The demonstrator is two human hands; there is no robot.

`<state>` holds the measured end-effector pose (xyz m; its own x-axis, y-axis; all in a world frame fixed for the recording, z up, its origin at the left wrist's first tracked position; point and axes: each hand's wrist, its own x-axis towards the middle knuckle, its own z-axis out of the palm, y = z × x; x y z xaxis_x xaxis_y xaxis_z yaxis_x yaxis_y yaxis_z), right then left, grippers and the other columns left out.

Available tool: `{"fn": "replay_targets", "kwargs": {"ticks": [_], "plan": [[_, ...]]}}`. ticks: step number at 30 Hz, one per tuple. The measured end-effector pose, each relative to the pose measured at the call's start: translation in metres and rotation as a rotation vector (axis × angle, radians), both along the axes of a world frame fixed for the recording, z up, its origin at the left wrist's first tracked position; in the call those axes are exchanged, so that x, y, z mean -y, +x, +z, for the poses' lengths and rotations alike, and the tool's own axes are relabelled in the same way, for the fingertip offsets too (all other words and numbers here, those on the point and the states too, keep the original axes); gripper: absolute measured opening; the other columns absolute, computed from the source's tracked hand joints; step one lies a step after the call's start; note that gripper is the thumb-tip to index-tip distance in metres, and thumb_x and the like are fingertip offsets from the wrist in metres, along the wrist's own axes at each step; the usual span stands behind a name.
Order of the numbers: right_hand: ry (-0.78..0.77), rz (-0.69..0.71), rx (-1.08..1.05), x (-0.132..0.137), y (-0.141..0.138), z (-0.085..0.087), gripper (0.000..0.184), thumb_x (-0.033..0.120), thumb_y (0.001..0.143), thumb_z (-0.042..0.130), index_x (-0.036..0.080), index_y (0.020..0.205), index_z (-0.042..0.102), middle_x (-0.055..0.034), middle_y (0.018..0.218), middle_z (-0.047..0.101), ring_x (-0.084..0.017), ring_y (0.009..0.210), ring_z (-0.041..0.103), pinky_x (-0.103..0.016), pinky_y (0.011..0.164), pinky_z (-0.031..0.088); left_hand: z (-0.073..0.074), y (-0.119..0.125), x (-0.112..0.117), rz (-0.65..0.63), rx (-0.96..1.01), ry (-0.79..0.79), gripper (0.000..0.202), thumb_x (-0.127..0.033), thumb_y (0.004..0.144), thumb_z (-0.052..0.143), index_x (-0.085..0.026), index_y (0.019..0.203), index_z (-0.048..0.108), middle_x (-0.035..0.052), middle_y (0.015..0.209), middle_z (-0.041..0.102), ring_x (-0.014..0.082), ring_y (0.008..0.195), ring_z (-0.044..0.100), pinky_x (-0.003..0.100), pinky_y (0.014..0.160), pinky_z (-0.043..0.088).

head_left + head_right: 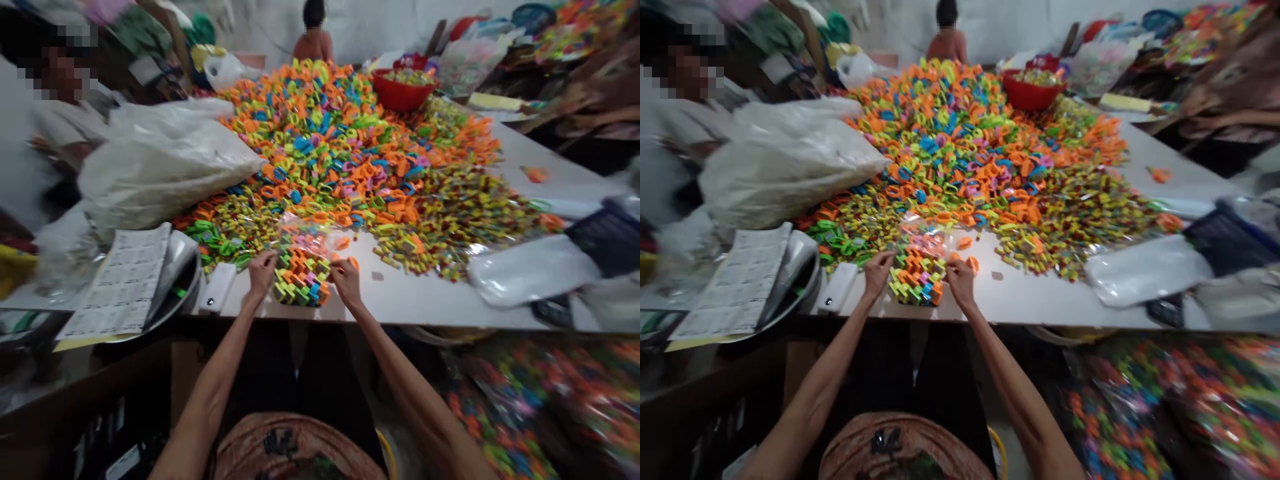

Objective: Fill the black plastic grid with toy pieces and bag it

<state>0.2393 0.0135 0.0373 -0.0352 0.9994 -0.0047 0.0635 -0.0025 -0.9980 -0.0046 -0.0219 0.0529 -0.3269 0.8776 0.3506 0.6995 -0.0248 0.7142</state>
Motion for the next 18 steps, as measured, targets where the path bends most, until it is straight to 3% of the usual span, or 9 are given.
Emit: {"fn": "replay_targets", "kwargs": {"ticks": [5,9,14,18], "plan": [[0.166,0.098,0.119,0.0,0.0,-0.013,0.021,0.043,0.075,0.062,0.023,0.078,0.063,-0.0049,0.072,0.067,-0.024,0.055,0.064,-0.038,0.056,0.052,-0.004,-0.004,0.029,-0.053,-0.105,0.059,0.026,-0.034,0.099,0.052,-0.021,0.09,0.073,0.0082,0.09,0.078,0.0204,0.082,0.074,0.034,0.079,0.059],[0.35,0.104,0.32,0.019,-0.001,-0.018,0.017,0.037,0.078,0.055,0.023,0.081,0.063,-0.0058,0.076,0.068,-0.022,0.061,0.062,-0.033,0.059,0.047,-0.002,-0.005,0.069,-0.073,-0.147,0.078,0.037,-0.038,0.104,0.042,-0.019,0.09,0.07,0.0089,0.084,0.075,0.0202,0.077,0.072,0.033,0.074,0.058],[0.174,0.206,0.23,0.044,-0.01,-0.022,0.021,0.039,0.085,0.054,0.021,0.09,0.063,0.0011,0.062,0.06,-0.017,0.052,0.055,-0.028,0.055,0.042,0.005,-0.008,0.115,-0.053,-0.145,0.084,0.038,-0.037,0.103,0.042,-0.017,0.086,0.07,0.0071,0.078,0.073,0.0188,0.073,0.072,0.028,0.069,0.057],[0.239,0.197,0.17,0.042,-0.021,-0.021,0.015,0.03,0.082,0.057,0.021,0.09,0.067,-0.0024,0.079,0.067,-0.015,0.06,0.057,-0.027,0.061,0.046,0.014,-0.015,0.128,-0.046,-0.113,0.111,0.032,-0.038,0.097,0.05,-0.019,0.084,0.072,0.0042,0.076,0.075,0.0195,0.07,0.073,0.026,0.066,0.058]]}}
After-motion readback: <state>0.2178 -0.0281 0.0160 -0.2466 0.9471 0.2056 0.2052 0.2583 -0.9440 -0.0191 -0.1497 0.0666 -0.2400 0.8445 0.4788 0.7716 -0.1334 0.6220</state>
